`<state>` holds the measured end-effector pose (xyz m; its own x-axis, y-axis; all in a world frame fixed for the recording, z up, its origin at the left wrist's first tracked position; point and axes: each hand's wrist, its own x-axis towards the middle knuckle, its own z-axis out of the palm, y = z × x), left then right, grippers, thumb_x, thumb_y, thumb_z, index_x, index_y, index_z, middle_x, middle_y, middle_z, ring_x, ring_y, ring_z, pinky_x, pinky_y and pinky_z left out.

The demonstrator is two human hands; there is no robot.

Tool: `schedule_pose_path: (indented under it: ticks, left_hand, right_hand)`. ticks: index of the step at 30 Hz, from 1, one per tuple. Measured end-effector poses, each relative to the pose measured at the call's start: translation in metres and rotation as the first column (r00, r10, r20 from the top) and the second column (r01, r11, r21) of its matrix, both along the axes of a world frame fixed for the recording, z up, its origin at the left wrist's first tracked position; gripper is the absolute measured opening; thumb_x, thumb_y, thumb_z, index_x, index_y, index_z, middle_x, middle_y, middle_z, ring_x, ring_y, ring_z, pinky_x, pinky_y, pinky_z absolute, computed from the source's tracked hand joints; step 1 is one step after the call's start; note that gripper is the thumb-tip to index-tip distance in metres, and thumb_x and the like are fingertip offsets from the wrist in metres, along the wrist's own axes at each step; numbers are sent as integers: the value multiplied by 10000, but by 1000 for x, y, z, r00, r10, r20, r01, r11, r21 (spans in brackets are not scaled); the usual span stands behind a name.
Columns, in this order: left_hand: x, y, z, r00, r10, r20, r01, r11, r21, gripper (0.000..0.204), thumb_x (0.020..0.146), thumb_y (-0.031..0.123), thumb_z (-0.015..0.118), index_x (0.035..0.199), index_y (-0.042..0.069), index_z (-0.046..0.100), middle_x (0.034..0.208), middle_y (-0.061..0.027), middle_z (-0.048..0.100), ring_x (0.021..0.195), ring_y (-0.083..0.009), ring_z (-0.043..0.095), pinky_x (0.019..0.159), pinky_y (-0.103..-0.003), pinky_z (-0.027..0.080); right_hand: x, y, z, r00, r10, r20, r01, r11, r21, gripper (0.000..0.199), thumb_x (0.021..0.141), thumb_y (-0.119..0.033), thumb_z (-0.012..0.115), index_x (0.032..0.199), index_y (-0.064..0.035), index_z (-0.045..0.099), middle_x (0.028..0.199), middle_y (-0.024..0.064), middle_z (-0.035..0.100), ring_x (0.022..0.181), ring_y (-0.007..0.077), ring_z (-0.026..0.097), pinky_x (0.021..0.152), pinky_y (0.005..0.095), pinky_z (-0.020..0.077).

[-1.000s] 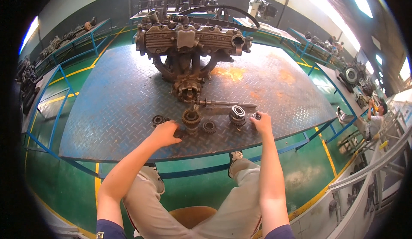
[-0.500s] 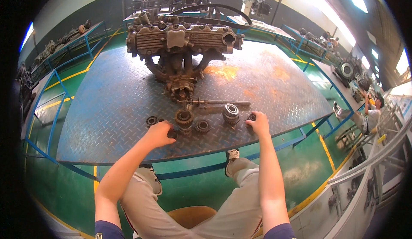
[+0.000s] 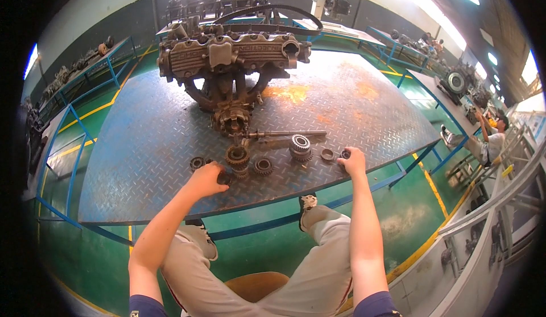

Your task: The person is assembling engine gears and bearings onto a shaft by hand on a workbench.

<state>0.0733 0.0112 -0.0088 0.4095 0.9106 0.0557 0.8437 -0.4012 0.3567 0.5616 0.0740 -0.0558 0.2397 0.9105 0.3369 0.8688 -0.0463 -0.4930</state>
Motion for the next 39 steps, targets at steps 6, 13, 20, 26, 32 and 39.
schedule_pose_path:
  ticks: [6, 13, 20, 26, 32, 39]
  left_hand:
    - [-9, 2, -3, 999, -46, 22, 46, 999, 8, 504, 673, 313, 774, 1040, -8, 650, 1069, -198, 603, 1004, -369, 599, 858, -433, 495]
    - [-13, 5, -3, 998, -48, 51, 50, 998, -39, 498, 669, 294, 788, 1043, -4, 647, 1044, -196, 603, 988, -365, 594, 855, -418, 484]
    - [-13, 8, 1, 989, -58, 137, 73, 991, -111, 559, 641, 285, 818, 1070, -14, 617, 1058, -198, 617, 1012, -356, 591, 871, -402, 476]
    - [-17, 5, 3, 981, -62, 183, 66, 998, -21, 592, 647, 275, 818, 1124, -2, 601, 1018, -190, 627, 976, -340, 601, 845, -401, 481]
    - [-38, 10, 18, 967, 46, 249, -93, 979, 179, 312, 747, 109, 638, 1046, 22, 626, 973, -157, 622, 965, -332, 589, 831, -403, 484]
    - [-60, 11, 10, 977, 186, 107, -207, 947, 244, 348, 769, 40, 569, 1115, 28, 609, 1091, -169, 592, 1065, -374, 535, 917, -438, 459]
  right_hand:
    - [-2, 3, -9, 1000, -5, 28, 5, 1000, -5, 571, 578, -247, 883, 1087, -62, 701, 1058, 154, 673, 1023, 340, 619, 910, 411, 481]
    - [-10, -4, 3, 1000, -15, 13, 15, 1000, -4, 564, 589, -193, 858, 1100, -28, 685, 1076, 183, 661, 1022, 339, 627, 912, 394, 491]
    - [-72, 11, 37, 967, 234, -100, -219, 965, 141, 640, 664, -238, 833, 1218, -21, 598, 1268, 190, 569, 1188, 353, 518, 1022, 414, 402]
    - [-127, 19, 39, 934, 315, -169, -314, 949, 33, 621, 678, -313, 822, 1131, 61, 617, 1131, 232, 638, 1055, 326, 619, 921, 398, 470]
    - [-138, 21, 46, 910, 344, -231, -346, 938, 32, 568, 639, -288, 803, 1060, 62, 653, 1021, 222, 675, 971, 353, 647, 866, 377, 496]
    - [-141, 15, 51, 943, 315, -112, -303, 947, 108, 662, 625, -289, 802, 1157, 62, 623, 1103, 237, 648, 1050, 352, 619, 929, 374, 475]
